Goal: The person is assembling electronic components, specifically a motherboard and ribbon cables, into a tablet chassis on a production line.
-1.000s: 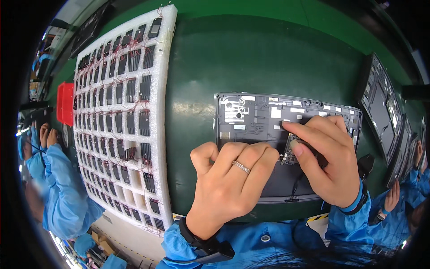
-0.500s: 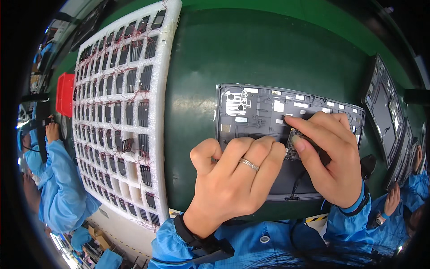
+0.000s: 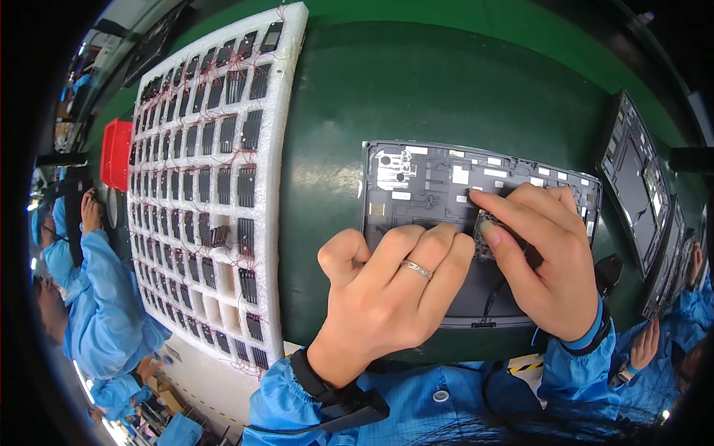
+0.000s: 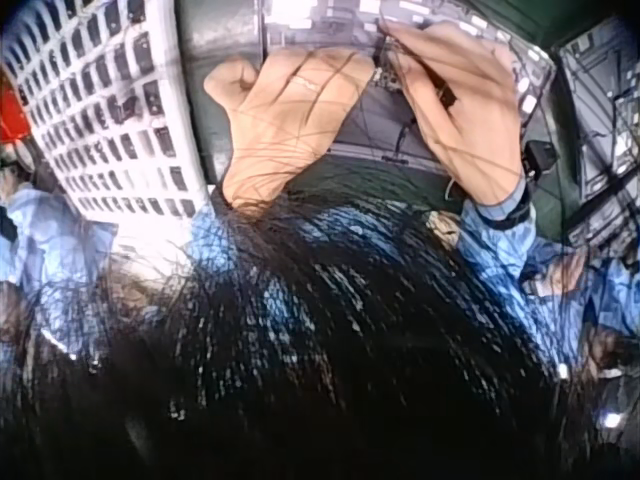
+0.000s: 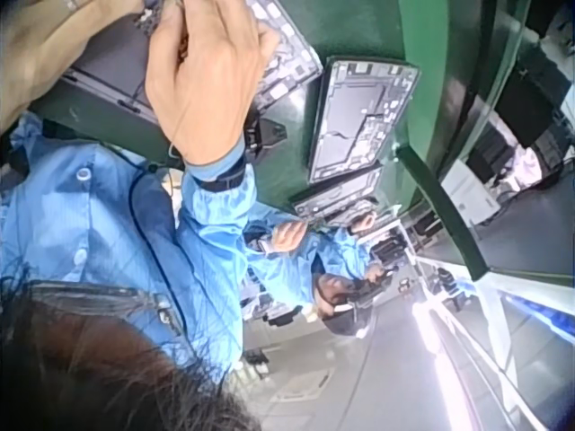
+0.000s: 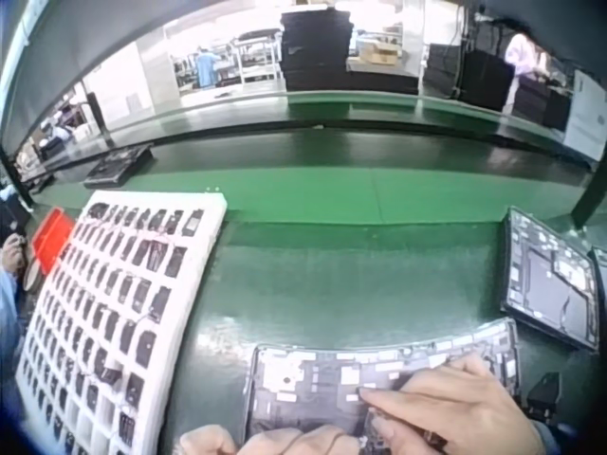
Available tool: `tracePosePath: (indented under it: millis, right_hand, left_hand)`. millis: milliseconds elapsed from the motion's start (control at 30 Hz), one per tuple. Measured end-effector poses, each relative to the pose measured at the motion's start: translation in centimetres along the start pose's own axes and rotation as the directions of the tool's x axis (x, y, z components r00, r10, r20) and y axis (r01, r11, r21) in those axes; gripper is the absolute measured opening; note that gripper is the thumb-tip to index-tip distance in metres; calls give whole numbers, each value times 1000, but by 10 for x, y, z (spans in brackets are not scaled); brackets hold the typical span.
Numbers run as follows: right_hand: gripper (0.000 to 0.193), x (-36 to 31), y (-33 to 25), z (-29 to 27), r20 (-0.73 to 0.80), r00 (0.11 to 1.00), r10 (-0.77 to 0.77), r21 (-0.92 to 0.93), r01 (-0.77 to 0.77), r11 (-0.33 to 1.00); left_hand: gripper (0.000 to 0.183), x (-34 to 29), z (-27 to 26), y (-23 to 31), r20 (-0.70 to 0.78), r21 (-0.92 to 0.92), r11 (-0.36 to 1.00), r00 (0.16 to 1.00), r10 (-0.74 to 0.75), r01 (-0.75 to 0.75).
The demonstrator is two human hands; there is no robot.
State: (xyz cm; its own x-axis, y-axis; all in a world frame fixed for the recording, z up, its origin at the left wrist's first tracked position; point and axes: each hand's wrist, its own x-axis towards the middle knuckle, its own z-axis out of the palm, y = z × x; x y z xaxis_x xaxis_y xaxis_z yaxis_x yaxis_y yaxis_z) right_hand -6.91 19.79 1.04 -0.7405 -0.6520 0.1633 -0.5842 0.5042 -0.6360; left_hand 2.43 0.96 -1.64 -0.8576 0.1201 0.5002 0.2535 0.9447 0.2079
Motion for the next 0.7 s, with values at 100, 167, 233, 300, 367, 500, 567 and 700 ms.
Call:
tracePosePath:
  millis: [100,167,233,300,367,500,567,700]
  right_hand:
    - [28,0,0,-1,10,1000,12,-5,-12,1000]
    - [28,0,0,-1,7,1000,4,-6,-4,1000]
    - [28,0,1,-1,5,1000,-4,-8,4,1000]
    - [28,1,1,-1,14,1000,-9,1,9,1000]
    - [28,0,1,-1,15,1000,-8,-3,8,1000]
    - [34,0,2,-3,39,999,-6,6,6,1000]
    - [34,-1,2,-3,39,999,-4,1,4,1000]
    - [34,-2,3,-2,42,999,4,-2,-4,1000]
  left_hand:
    - [25,0,0,0,-3,-17,1000,1000,-3,3]
    - [25,0,0,0,-2,-25,1000,1000,-5,5]
    - [24,1,-2,-1,12,-56,998,1000,-18,19]
    - [24,1,-3,-2,14,-70,997,1000,-17,18]
    - [24,1,-1,-4,15,-86,996,1000,-15,16]
    - [24,0,0,-9,22,-152,988,1000,-19,22]
    - [25,0,1,-11,21,-183,983,1000,-23,27]
    - [25,1,2,-14,61,-315,945,996,-68,84]
